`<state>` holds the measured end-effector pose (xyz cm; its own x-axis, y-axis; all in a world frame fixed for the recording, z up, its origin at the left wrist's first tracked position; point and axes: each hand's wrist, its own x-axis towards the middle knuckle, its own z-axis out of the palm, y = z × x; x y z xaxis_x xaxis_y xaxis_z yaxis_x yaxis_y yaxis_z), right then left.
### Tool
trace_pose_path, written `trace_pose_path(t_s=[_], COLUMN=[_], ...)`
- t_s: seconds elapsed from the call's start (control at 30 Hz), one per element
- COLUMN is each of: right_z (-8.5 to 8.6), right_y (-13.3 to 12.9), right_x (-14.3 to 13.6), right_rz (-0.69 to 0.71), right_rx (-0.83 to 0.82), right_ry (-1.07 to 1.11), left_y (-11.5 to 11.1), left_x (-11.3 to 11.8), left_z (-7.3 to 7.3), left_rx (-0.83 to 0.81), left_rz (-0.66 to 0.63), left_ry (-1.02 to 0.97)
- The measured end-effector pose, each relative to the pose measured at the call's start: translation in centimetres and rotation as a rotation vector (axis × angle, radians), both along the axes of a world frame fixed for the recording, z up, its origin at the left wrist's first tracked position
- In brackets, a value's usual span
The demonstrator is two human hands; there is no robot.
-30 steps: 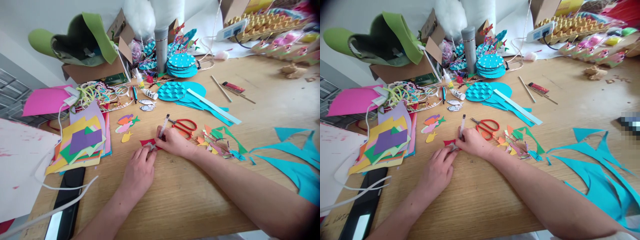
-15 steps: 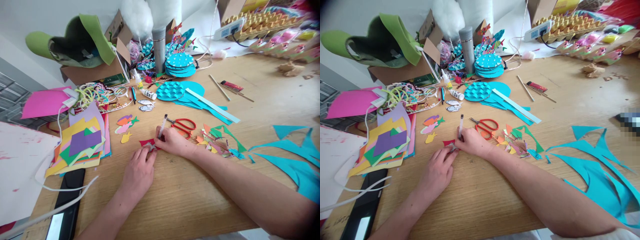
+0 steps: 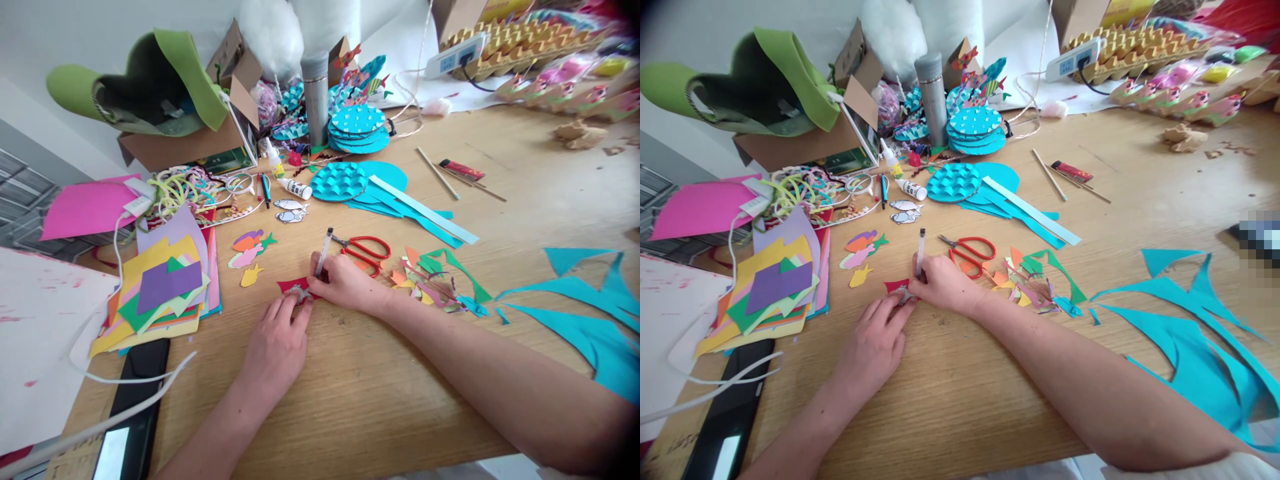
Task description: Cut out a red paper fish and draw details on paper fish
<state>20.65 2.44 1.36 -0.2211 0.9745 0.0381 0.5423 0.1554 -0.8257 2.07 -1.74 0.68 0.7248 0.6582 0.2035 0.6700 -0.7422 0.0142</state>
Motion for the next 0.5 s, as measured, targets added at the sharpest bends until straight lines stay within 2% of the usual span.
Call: trace_pose_path(t_s=[0.5], right_z=[-0.17], right_y=[0.08], right_x=[0.1], right_rz=[0.017], right_rx=[-0.002], right_ry=[0.003], left_y=[0.02], left_x=[-0.08], left_z=[-0.03], left_rx=[0.021], left_rz=[-0.007], left_ry=[0.004])
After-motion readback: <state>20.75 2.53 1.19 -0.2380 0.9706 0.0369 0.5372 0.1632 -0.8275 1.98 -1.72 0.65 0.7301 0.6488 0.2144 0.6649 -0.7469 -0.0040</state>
